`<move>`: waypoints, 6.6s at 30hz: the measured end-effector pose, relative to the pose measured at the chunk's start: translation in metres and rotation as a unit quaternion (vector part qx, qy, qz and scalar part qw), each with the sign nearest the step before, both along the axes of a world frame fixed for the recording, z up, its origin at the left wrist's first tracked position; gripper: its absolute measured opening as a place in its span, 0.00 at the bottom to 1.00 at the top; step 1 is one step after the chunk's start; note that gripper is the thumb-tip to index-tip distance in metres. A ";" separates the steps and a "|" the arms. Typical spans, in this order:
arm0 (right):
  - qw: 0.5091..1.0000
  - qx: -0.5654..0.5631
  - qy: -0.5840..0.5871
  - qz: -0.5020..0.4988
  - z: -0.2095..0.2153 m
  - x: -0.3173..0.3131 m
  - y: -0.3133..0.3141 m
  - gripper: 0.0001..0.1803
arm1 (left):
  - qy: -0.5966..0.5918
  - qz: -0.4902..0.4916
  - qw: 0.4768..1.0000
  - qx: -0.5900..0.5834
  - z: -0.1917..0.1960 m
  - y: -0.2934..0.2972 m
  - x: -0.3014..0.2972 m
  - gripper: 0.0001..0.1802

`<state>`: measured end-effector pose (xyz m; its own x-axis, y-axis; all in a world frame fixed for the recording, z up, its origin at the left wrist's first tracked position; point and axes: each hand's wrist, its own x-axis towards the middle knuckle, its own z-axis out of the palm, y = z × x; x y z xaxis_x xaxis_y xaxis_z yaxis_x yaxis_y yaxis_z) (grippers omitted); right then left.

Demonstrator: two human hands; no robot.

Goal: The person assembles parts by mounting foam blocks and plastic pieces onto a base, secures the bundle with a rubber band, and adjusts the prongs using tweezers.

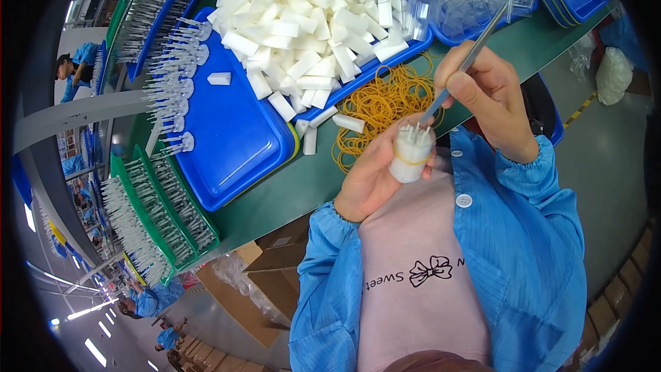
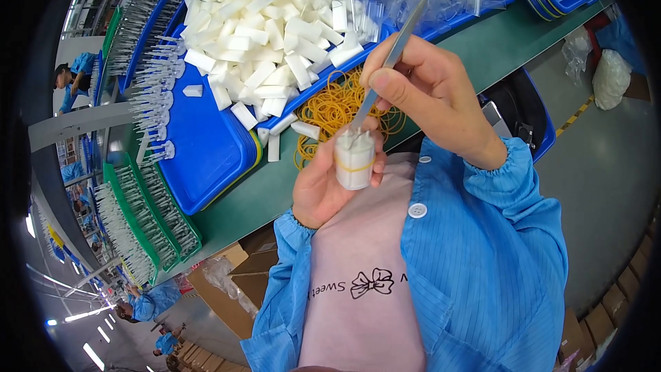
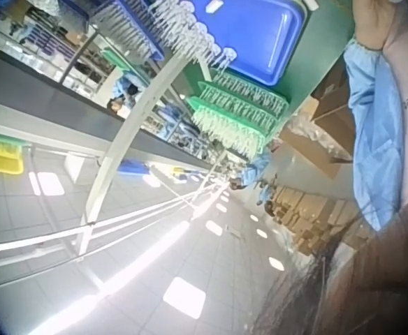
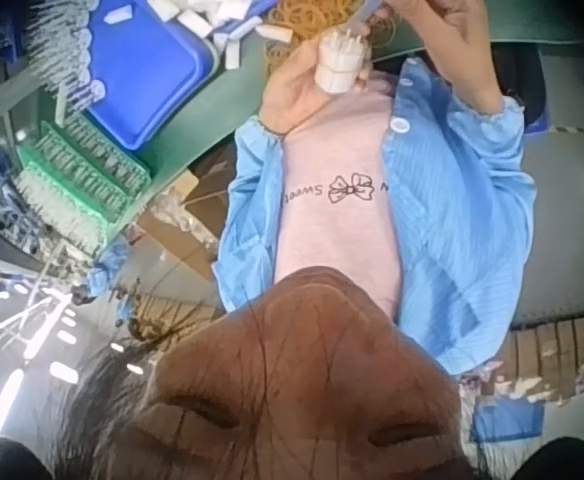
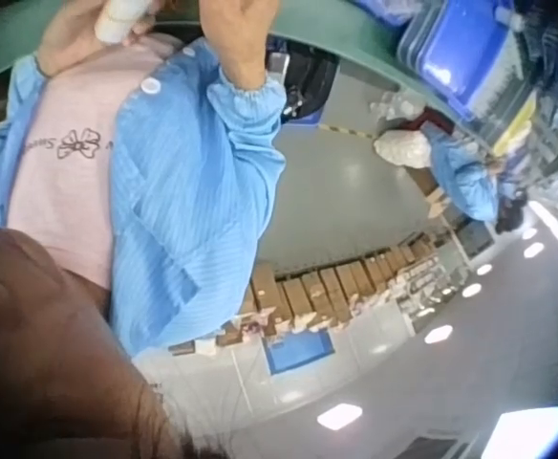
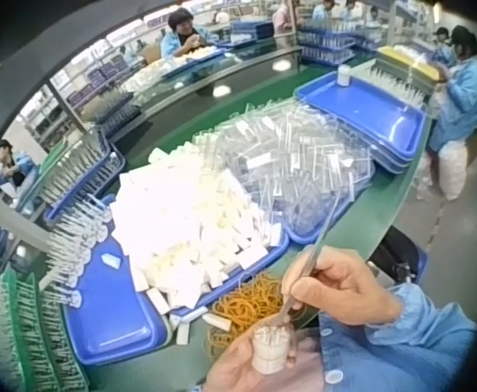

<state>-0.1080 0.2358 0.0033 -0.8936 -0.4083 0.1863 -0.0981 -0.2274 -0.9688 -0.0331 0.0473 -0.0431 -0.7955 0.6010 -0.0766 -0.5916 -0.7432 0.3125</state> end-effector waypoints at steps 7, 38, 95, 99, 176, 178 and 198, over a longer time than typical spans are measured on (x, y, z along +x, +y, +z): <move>0.999 0.004 -0.033 0.017 0.000 0.001 0.000 0.10 | -0.054 0.005 0.989 -0.141 0.014 0.005 0.000 0.37; 0.975 0.172 0.142 -0.010 0.000 0.012 -0.010 0.08 | 0.140 0.141 0.856 -0.478 0.018 0.011 0.011 0.35; 0.993 -0.009 -0.076 0.090 -0.003 0.004 -0.009 0.09 | -0.055 0.006 0.992 -0.117 0.009 0.001 0.002 0.34; 0.991 0.103 0.002 0.083 -0.003 0.005 -0.008 0.08 | -0.058 0.014 0.989 -0.137 0.007 0.002 0.004 0.33; 0.925 0.287 0.244 -0.051 -0.003 0.026 -0.021 0.40 | -0.004 0.092 0.979 -0.184 0.024 -0.007 -0.005 0.32; 0.914 0.301 0.269 -0.041 -0.004 0.025 -0.020 0.40 | -0.002 0.064 0.988 -0.139 0.020 -0.007 -0.005 0.31; 0.853 0.356 0.378 -0.041 0.002 0.022 -0.018 0.35 | 0.102 0.139 0.944 -0.281 0.016 -0.005 -0.002 0.38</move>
<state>-0.0865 0.2173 0.0049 -0.6589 -0.5999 0.4538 -0.7440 0.4307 -0.5108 -0.0347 0.0423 -0.0271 -0.9492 0.2767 -0.1496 -0.2832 -0.5446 0.7894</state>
